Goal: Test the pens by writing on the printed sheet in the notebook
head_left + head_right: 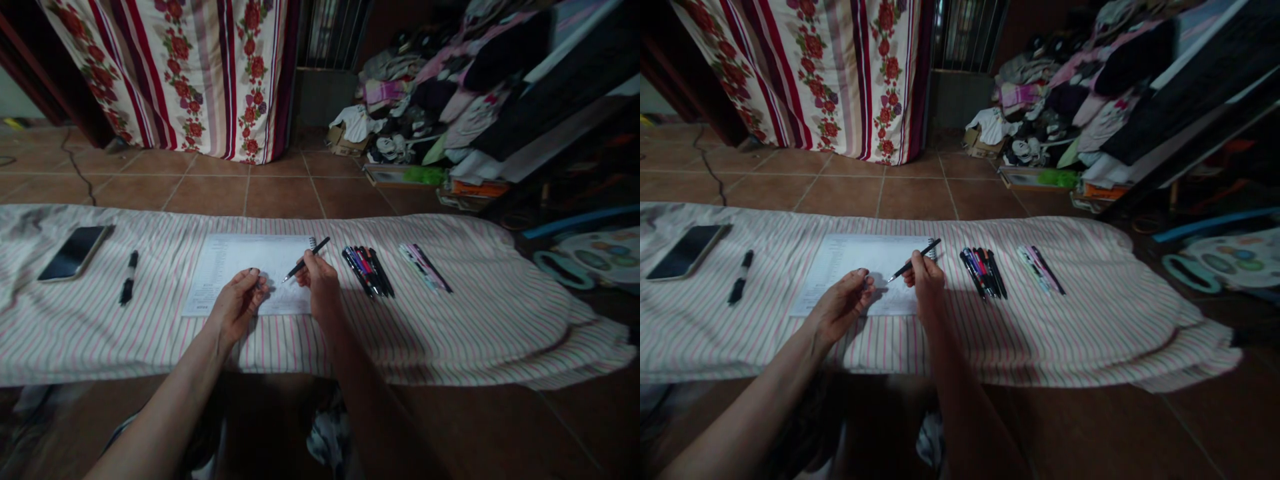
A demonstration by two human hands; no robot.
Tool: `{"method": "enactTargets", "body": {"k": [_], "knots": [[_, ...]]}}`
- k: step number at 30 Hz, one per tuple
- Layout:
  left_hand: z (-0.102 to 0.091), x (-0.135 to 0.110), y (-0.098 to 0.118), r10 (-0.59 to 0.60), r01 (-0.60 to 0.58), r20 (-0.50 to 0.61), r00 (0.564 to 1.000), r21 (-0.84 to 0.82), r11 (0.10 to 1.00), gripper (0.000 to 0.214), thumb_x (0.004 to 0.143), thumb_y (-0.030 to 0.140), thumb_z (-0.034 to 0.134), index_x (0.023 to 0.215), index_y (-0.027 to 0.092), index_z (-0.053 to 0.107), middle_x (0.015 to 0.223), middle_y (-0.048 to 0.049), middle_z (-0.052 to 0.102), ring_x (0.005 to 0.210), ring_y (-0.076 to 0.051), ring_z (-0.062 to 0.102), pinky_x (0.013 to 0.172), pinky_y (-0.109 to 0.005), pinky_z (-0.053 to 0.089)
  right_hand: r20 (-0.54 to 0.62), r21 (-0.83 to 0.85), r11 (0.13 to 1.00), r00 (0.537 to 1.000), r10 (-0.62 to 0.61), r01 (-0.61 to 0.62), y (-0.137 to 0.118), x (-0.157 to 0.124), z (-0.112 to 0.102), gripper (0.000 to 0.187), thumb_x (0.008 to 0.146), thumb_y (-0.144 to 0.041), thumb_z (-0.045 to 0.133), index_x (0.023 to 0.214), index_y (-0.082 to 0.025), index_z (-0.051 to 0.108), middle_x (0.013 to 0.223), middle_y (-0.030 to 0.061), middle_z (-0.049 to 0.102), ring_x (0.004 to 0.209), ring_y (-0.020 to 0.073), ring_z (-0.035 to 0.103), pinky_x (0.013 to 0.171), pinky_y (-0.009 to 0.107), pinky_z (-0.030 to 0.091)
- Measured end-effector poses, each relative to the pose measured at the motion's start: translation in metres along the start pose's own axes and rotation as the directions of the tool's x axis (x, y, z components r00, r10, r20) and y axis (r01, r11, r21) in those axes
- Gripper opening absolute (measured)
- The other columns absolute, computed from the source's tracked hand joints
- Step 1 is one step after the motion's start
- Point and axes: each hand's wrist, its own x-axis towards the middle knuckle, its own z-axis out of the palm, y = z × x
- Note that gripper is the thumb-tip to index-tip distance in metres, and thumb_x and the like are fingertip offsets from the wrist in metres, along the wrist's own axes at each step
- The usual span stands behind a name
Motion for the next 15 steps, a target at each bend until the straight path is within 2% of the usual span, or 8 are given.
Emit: {"method": "enactTargets", "body": {"k": [9,15], "knots": [[0.002,0.0002,-0.0031,-0.006,0.005,0.013,1.0,0.014,1.0,0.017,0.087,0.005,0.046,0.074,0.012,0.053,0.06,-0.0018,0.059,0.048,-0.006,0.057,0.046,-0.012,0.047,0.109,-0.223,0.967,0.989,-0.102,0.124,0.0067,0.0016,-0.0055,0.036,0.079,-0.051,0.05,0.064,-0.02,0.059,0.053,-0.0022,0.057,0.05,0.0112,0.053,0.048,0.022,0.041],[0.0029,0.0008,-0.0042,-0.011,0.011,0.025,1.0,0.023,1.0,0.016,0.087,0.006,0.045,0.076,0.012,0.054,0.061,-0.0023,0.059,0.048,-0.006,0.057,0.045,-0.011,0.047,0.123,-0.271,0.954,0.988,-0.098,0.128,0.0087,0.0019,-0.0099,0.037,0.082,-0.051,0.044,0.072,-0.02,0.062,0.057,-0.0009,0.058,0.054,0.0125,0.056,0.052,0.023,0.044]]}}
